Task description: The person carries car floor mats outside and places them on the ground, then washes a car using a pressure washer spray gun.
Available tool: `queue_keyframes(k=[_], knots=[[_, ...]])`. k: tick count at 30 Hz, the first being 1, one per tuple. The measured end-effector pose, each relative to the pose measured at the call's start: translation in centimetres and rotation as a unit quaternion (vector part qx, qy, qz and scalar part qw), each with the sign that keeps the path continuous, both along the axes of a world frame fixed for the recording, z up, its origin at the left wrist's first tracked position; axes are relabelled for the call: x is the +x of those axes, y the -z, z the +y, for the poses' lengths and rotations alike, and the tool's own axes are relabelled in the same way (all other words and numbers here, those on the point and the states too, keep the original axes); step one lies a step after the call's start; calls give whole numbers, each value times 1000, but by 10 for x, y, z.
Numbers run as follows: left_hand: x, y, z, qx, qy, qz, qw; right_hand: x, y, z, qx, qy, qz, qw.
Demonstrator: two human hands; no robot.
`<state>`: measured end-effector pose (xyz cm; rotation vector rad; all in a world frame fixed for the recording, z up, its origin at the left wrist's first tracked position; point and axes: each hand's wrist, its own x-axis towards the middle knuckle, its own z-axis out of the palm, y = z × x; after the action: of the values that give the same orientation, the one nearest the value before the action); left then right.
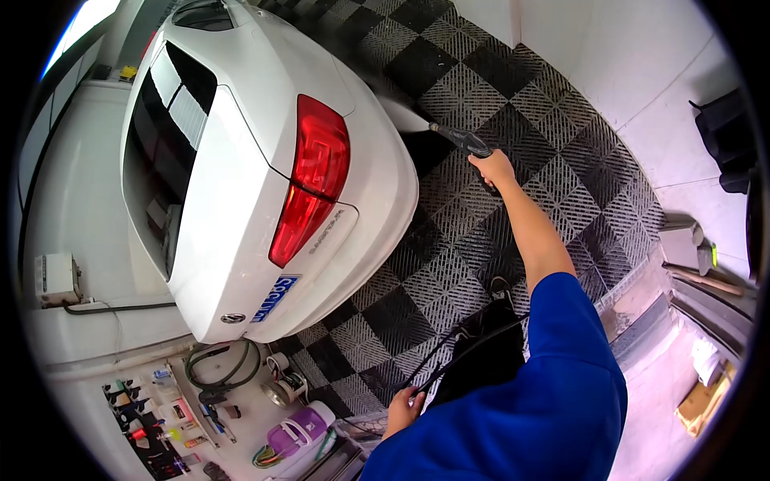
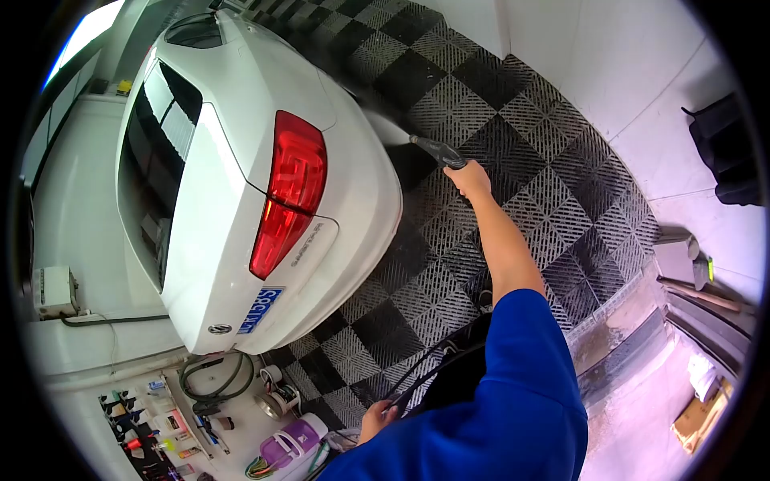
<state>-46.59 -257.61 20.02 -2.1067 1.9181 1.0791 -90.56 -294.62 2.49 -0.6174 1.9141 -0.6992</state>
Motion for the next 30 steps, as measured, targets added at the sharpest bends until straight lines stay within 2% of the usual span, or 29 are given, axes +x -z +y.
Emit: queue_keyframes(k=[2,4,8,10,16,18,20,22,24,26,28,30], knots=[[5,2,6,6,-26,1,1000,3,10,8,29,-21,-2,999],[4,4,9,24,-97,21,995,9,27,21,32,4,-20,999],[-4,-5,10,12,-75,21,997,21,41,59,44,-36,-72,996],[-6,-5,10,21,-78,18,997,29,65,79,54,-65,-92,992],[7,-1,7,21,-17,53,998,41,58,140,82,-122,-168,975],[11,4,8,30,-18,69,997,38,41,154,80,-126,-142,979],[10,4,4,29,37,103,994,36,17,165,65,-111,-121,984],[17,8,9,30,42,120,991,38,-12,178,18,-68,45,997],[27,7,14,23,100,129,986,44,-16,201,-25,-32,125,991],[42,13,16,-26,156,142,977,54,-48,231,-56,-16,142,988],[62,16,20,26,126,158,979,72,-72,273,-96,-27,162,982],[79,19,26,2,137,186,973,96,-89,318,-102,-70,147,981]])
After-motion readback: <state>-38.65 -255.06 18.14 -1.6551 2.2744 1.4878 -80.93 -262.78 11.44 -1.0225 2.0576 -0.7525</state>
